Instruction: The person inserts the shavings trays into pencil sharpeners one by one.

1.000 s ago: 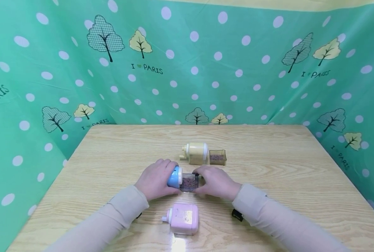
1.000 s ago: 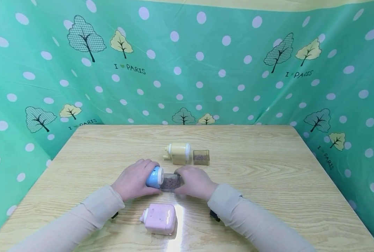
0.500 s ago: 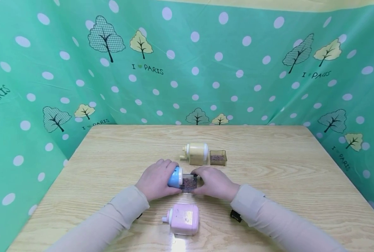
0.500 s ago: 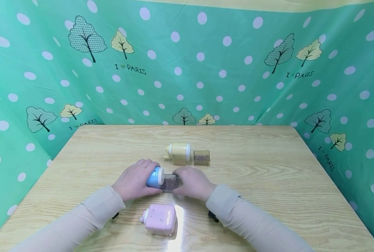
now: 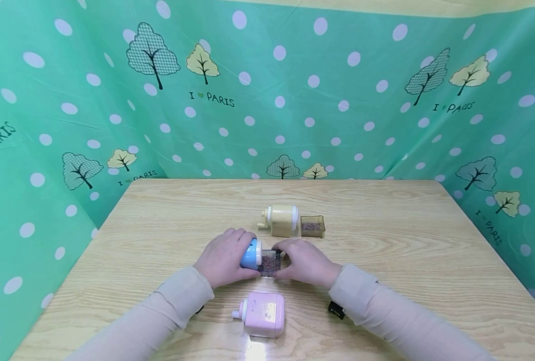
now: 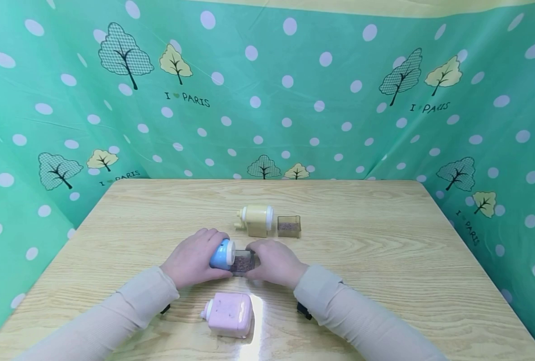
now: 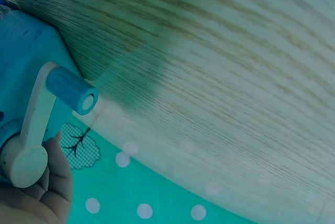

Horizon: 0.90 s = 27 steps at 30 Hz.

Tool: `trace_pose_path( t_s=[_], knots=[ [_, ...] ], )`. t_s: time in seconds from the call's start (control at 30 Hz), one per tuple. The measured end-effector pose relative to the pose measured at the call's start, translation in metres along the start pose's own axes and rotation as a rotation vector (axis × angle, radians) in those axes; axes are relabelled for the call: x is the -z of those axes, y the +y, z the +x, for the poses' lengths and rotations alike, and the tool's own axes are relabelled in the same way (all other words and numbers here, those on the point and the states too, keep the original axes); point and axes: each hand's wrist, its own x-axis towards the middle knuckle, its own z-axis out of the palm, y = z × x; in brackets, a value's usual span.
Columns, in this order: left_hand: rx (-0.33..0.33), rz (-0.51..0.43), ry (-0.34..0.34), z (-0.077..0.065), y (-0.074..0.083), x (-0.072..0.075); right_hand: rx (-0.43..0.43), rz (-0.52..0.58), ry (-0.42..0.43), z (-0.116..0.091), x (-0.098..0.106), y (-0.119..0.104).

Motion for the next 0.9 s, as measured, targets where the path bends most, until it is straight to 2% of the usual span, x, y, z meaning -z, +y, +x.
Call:
trace_pose_path(
  t_s=[0.33,0.9],
  knots=[
    [0.002,0.003,-0.001,0.0001,0.0003,-0.001,0.009,0.043,0.0,-0.0008,-0.0003,0.0023],
    [0.007,-0.008,0.002,0.0002,0.0008,-0.0003,0.024,0.055,0.002,0.0025,-0.0031,0.0002]
  ],
)
